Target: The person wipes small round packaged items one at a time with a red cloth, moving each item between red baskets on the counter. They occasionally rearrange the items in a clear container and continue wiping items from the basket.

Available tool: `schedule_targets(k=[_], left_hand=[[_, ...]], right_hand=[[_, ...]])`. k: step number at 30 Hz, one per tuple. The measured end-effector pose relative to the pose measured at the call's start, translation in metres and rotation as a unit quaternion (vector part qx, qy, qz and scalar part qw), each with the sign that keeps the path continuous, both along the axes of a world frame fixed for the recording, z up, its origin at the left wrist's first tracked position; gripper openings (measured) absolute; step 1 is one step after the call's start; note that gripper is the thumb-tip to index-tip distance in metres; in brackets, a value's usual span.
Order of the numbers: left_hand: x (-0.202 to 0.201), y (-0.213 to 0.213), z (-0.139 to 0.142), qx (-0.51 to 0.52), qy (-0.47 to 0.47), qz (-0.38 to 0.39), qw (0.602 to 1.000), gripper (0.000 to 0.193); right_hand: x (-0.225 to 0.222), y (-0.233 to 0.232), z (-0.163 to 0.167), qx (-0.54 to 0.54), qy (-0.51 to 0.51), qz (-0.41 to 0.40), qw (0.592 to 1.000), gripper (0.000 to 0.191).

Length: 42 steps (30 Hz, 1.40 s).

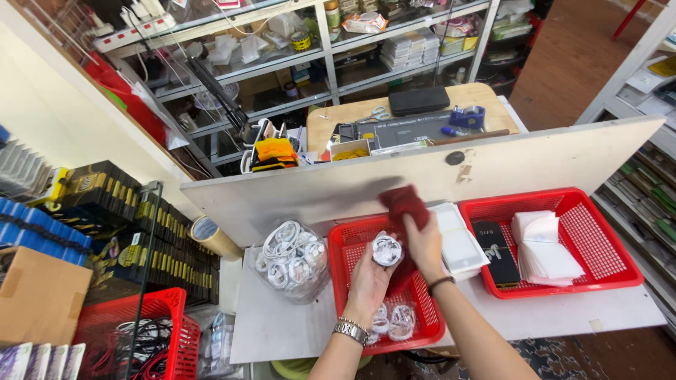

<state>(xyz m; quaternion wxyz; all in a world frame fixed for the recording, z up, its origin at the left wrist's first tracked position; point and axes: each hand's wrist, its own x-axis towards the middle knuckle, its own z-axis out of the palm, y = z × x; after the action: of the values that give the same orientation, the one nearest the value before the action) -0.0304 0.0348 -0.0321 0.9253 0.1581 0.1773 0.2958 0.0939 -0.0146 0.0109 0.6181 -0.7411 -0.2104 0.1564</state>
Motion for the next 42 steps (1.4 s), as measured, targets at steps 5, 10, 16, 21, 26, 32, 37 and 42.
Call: schedule_targets(k=[5,10,16,21,26,32,37,42], left_hand=[[0.006,0.007,0.012,0.077,0.065,0.061,0.993,0.039],[0.009,0.0,0.006,0.164,0.13,0.045,0.977,0.044],[-0.087,0.077,0.027,0.522,0.405,0.131,0.739,0.035],[-0.155,0.128,0.045,0.565,0.606,0.061,0.557,0.036],[-0.149,0.126,0.053,0.671,0.549,0.091,0.491,0.025],[-0.167,0.11,0.042,0.618,0.527,0.126,0.57,0.019],[-0.172,0.115,0.028,0.666,0.529,0.124,0.511,0.005],[-0.154,0.106,0.038,0.682,0.557,0.18,0.439,0.006]], right_hand=[[-0.028,0.0,-0.016,0.193,-0.032,0.166,0.966,0.058],[-0.005,0.006,-0.003,0.034,-0.093,0.02,0.995,0.046],[0.072,-0.035,0.012,-0.247,-0.384,-0.024,0.89,0.066],[0.044,-0.024,0.018,-0.27,-0.585,-0.026,0.764,0.079],[-0.057,0.056,0.011,-0.072,-0.32,0.331,0.885,0.028],[-0.124,0.083,-0.006,-0.052,-0.501,0.395,0.768,0.036],[-0.134,0.082,-0.008,-0.078,-0.485,0.395,0.777,0.035],[-0.079,0.074,-0.012,-0.086,-0.169,0.282,0.94,0.026]])
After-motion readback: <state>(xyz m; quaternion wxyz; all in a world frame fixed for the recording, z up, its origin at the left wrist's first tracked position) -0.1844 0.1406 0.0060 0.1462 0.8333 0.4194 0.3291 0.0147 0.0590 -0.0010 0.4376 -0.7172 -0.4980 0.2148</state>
